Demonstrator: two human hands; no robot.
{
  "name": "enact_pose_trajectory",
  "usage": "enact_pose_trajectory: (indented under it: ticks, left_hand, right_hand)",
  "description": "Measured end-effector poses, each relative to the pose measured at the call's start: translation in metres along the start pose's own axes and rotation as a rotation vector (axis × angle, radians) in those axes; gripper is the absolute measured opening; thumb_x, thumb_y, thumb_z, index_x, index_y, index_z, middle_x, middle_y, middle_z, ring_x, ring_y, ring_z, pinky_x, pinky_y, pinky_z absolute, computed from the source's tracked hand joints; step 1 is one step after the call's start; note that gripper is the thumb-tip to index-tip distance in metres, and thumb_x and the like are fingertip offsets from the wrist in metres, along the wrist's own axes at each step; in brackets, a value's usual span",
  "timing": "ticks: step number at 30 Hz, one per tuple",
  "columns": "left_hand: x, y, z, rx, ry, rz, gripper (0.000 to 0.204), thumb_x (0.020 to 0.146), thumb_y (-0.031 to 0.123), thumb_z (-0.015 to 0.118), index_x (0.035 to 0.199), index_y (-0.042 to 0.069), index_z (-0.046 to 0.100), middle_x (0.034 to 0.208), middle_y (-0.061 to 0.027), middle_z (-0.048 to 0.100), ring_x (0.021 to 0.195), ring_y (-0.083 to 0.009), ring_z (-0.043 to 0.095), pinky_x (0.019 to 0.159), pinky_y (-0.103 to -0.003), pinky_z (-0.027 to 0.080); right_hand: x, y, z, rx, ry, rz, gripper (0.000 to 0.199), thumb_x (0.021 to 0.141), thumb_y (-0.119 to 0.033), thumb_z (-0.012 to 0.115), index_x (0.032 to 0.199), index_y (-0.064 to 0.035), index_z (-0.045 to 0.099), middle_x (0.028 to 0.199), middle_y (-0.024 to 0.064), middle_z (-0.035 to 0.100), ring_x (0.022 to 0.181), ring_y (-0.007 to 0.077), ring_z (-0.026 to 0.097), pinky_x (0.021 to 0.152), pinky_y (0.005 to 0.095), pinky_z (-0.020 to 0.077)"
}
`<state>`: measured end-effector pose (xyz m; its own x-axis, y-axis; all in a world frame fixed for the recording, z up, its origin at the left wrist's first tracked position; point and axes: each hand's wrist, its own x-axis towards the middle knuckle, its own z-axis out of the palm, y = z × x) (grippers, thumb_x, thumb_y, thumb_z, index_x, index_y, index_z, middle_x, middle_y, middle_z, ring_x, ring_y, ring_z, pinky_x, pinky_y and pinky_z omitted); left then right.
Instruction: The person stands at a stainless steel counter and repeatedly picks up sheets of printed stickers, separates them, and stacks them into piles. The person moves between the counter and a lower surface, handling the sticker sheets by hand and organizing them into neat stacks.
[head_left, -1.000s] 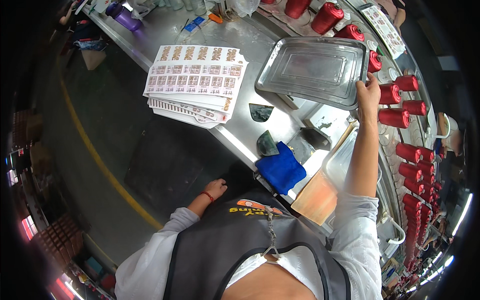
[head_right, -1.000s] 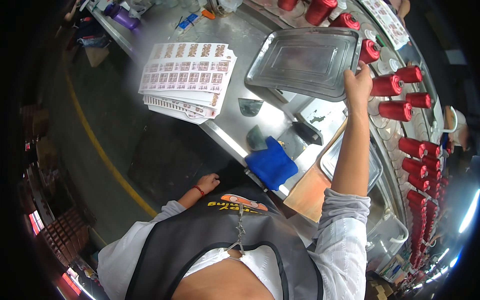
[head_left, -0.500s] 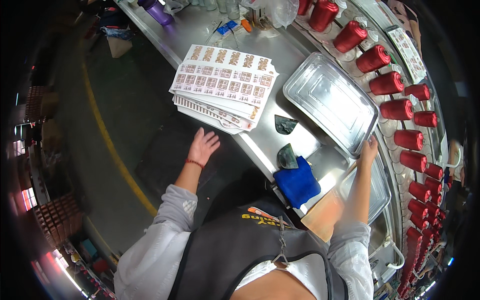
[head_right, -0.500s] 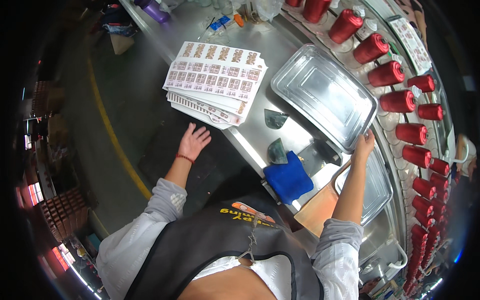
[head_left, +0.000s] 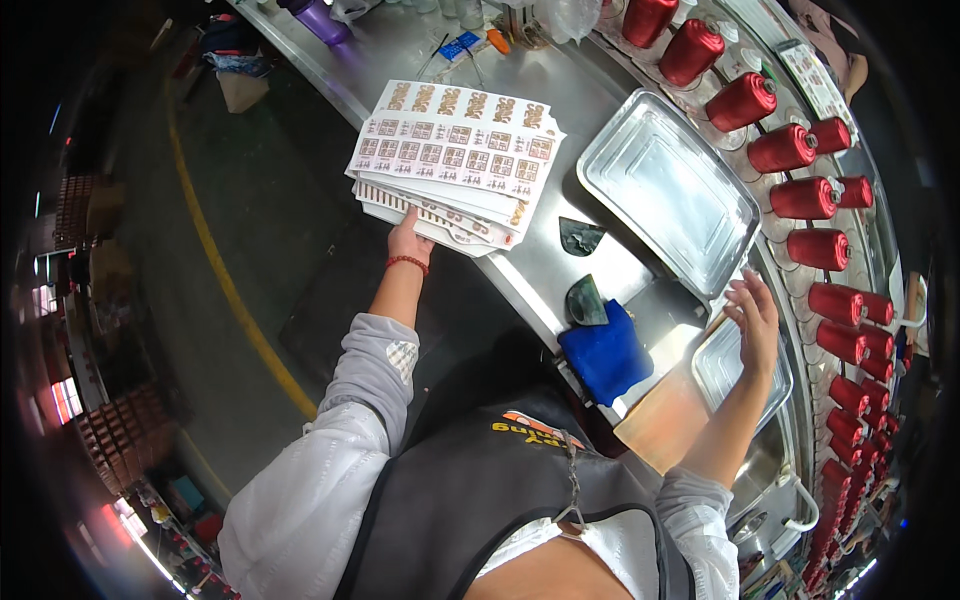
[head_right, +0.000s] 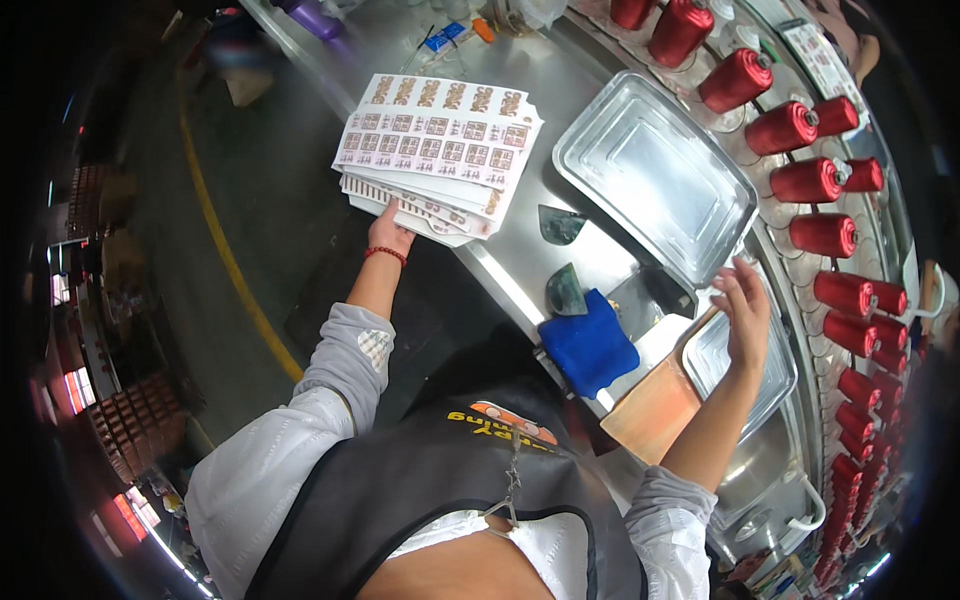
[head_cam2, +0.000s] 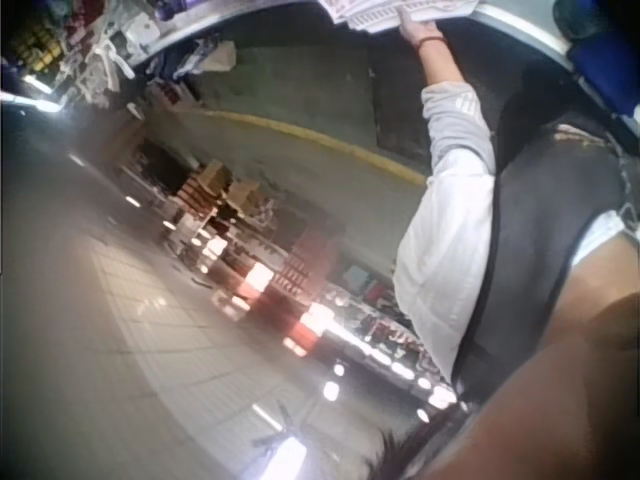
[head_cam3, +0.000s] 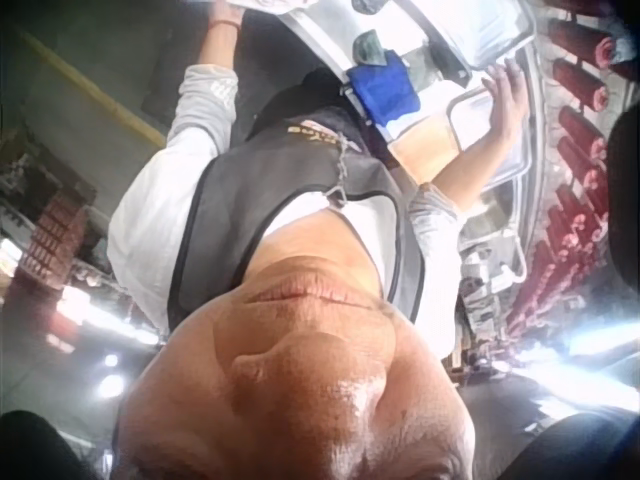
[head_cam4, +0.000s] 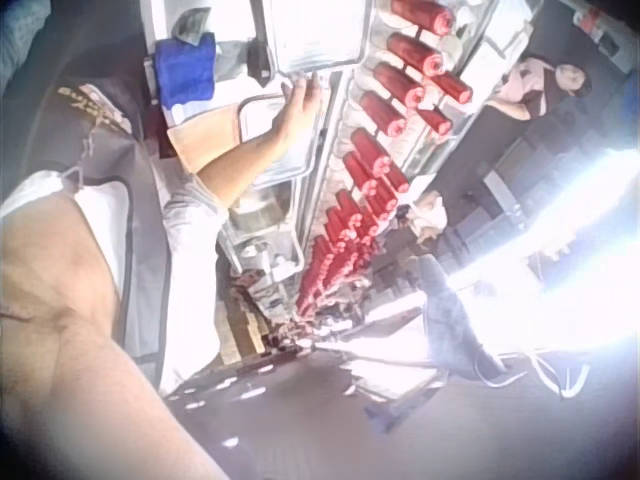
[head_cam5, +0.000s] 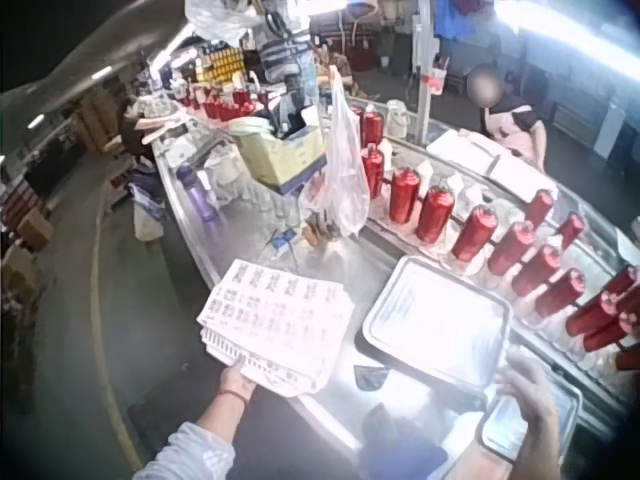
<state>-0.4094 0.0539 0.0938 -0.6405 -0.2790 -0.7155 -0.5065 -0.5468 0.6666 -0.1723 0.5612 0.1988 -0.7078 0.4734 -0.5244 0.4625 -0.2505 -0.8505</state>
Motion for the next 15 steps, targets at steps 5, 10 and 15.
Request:
enact_pose_trajectory:
  ticks: [5,10,15]
  left_hand:
    - [0.010,0.004,-0.007,0.058,0.039,0.037,0.035,0.091,0.009,0.056,0.124,0.000,0.047,0.118,-0.0121,0.057,0.107,-0.0272,0.059,0.089,-0.043,0.050]
    - [0.010,0.021,-0.003,0.108,0.100,0.069,0.034,0.089,0.010,0.060,0.122,0.002,0.050,0.117,-0.0126,0.057,0.108,-0.0291,0.057,0.090,-0.047,0.049]
    - [0.004,0.045,-0.010,0.199,0.101,0.084,0.031,0.094,0.017,0.052,0.118,-0.002,0.051,0.113,-0.0155,0.058,0.103,-0.0303,0.059,0.088,-0.047,0.050]
  right_hand:
    - [-0.078,0.002,-0.039,0.458,-0.231,0.111,0.044,0.086,-0.014,0.062,0.125,0.0036,0.049,0.100,0.0147,0.062,0.094,0.0254,0.061,0.076,0.0342,0.0501]
    - [-0.143,0.003,-0.097,-0.594,0.123,0.069,0.037,0.087,-0.010,0.061,0.121,0.0015,0.054,0.101,0.0131,0.063,0.091,0.0206,0.061,0.082,0.0303,0.0478]
    - [-0.266,-0.013,-0.120,0.148,0.012,-0.289,0.039,0.091,-0.010,0.050,0.127,0.0048,0.048,0.101,0.0151,0.061,0.085,0.0184,0.061,0.077,0.0327,0.0506]
